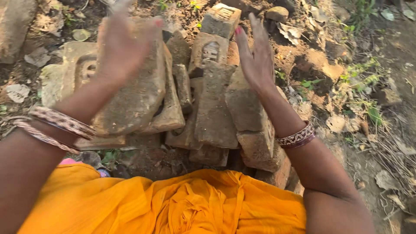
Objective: Stacking and organizing a pile of bricks on the ground.
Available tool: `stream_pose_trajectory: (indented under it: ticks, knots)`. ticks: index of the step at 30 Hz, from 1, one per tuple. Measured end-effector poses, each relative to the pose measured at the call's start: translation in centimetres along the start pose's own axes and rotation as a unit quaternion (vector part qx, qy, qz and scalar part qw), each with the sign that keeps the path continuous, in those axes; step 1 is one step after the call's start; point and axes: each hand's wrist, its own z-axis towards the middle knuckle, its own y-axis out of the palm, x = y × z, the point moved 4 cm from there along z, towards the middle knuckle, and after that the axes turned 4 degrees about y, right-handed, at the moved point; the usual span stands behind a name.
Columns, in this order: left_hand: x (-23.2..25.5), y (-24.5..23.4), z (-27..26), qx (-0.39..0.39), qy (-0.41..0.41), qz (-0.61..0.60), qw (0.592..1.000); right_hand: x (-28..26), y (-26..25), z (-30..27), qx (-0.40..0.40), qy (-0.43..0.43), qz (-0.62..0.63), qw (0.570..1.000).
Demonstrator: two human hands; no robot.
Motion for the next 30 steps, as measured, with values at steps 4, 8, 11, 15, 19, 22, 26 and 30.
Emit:
stream_pose_trajectory:
  ticks: [4, 8, 11, 15, 19, 22, 26, 30]
  knots:
    - [-8.5, -2.5, -2.4, 0.037, -0.198, -0.027, 0.979, -7.9, 3.3, -2.0, -0.119, 0.057, 0.064, 0.989]
    - [-11.2, -1.7, -5.6, -0.053, -0.482, -0.234, 0.843, -14.3, 10.6, -3.4, -0.242, 0.031, 0.162, 0.956]
    - [-12.2, -0.4, -6.4, -0.066, -0.488, -0.33, 0.805, -14.9, 14.7, -2.6, -0.187, 0.021, 0.155, 0.97]
    - [-10.1, -0.6, -6.3, -0.062, -0.5, -0.308, 0.807, -14.3, 15.3, -3.0, -0.135, 0.065, 0.249, 0.957]
    - [-9.7, -0.5, -5.9, -0.064, -0.493, -0.275, 0.823, -13.3, 15.3, -4.3, -0.143, 0.166, 0.354, 0.909]
    - [-8.6, -0.7, -5.6, -0.045, -0.476, -0.363, 0.8, -13.3, 15.7, -5.1, -0.138, 0.168, 0.409, 0.886]
    - [-8.2, -0.6, -5.7, -0.031, -0.477, -0.408, 0.777, -13.2, 16.2, -5.0, -0.131, 0.145, 0.52, 0.832]
    - [-7.3, -0.9, -5.3, -0.036, -0.445, -0.429, 0.786, -13.2, 15.6, -5.8, -0.123, 0.138, 0.533, 0.826]
